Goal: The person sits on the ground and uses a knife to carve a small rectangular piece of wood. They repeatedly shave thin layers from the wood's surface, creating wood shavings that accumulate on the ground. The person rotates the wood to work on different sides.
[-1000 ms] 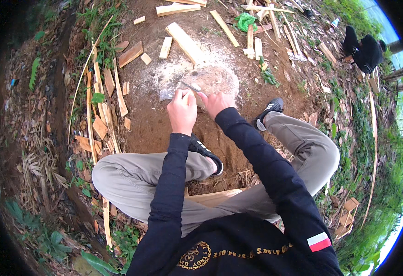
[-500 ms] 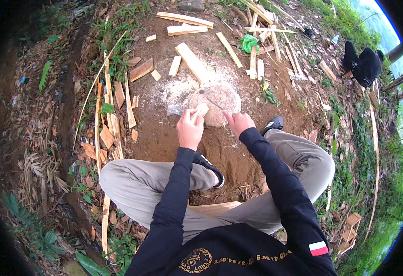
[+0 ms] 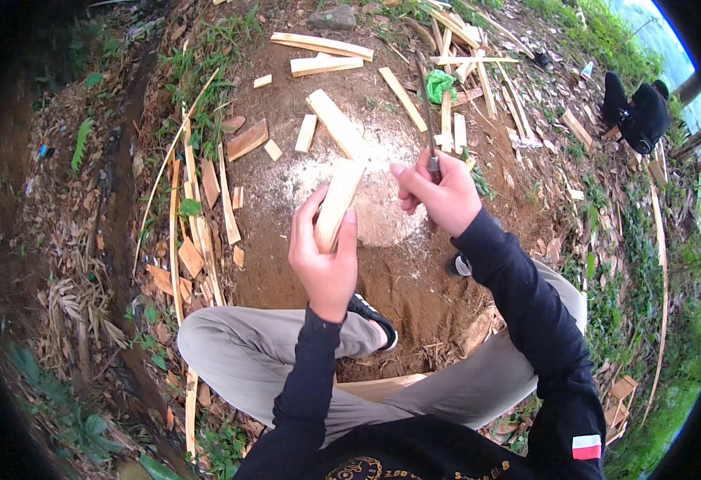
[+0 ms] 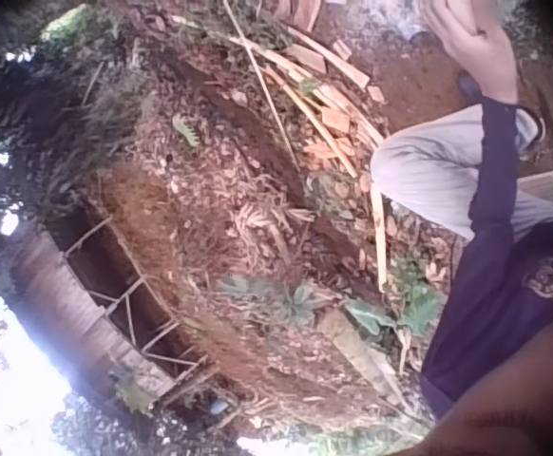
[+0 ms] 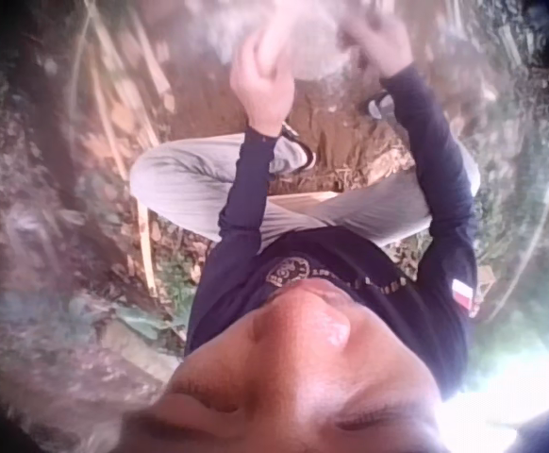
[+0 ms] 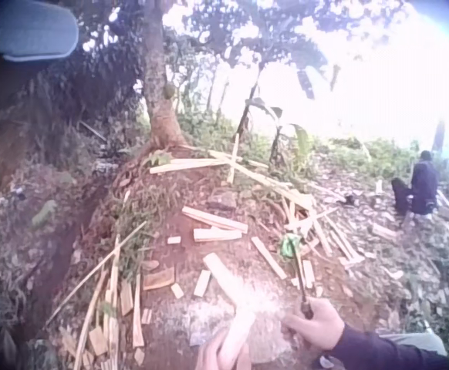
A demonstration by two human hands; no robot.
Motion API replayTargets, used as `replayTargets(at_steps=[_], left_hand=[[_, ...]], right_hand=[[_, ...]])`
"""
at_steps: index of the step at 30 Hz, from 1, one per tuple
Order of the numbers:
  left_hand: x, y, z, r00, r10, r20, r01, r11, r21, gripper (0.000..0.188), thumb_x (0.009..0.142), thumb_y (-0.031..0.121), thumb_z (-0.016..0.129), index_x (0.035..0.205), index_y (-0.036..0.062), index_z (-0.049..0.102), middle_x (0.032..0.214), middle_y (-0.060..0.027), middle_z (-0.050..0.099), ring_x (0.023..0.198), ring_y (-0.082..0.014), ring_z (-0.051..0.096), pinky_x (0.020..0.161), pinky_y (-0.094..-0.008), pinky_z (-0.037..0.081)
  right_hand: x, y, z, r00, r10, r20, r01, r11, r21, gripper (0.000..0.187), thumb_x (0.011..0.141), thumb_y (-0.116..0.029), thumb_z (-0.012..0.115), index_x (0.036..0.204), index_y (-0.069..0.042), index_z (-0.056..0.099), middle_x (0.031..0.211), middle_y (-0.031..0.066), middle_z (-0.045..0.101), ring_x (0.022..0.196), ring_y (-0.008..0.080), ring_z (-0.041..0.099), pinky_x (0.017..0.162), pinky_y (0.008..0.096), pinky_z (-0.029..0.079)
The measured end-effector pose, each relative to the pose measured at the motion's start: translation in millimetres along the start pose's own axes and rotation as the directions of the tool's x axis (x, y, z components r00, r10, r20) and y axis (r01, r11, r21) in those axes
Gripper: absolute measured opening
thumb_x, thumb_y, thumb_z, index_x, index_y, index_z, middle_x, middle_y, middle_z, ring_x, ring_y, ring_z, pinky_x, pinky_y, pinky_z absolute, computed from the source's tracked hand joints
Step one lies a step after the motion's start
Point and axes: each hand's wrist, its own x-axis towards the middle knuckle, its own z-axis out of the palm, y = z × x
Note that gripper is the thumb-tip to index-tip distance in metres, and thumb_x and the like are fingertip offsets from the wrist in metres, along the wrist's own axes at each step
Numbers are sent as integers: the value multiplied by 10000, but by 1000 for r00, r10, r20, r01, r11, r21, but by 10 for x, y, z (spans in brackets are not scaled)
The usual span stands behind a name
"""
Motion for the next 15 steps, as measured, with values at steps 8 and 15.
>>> replayTargets(at_steps=[8,15], left_hand=[[-56,287,20,1000,-5,11,6,996,-93,454,852,35,691,1275,-9,534,1286,-167,544,1142,-248,566,949,-363,470],[-80,361,-35,996,-90,21,91,927,-363,395,877,34,686,1234,-6,522,1315,-206,511,1151,-260,579,954,-365,487]], right_hand=[[-139,-334,142,987,-100,127,62,960,272,357,867,12,673,693,-83,377,964,180,675,830,176,682,675,289,571],[-236,-412,181,988,-112,105,69,937,342,391,852,21,698,679,-97,367,1010,195,685,826,162,687,677,266,559]])
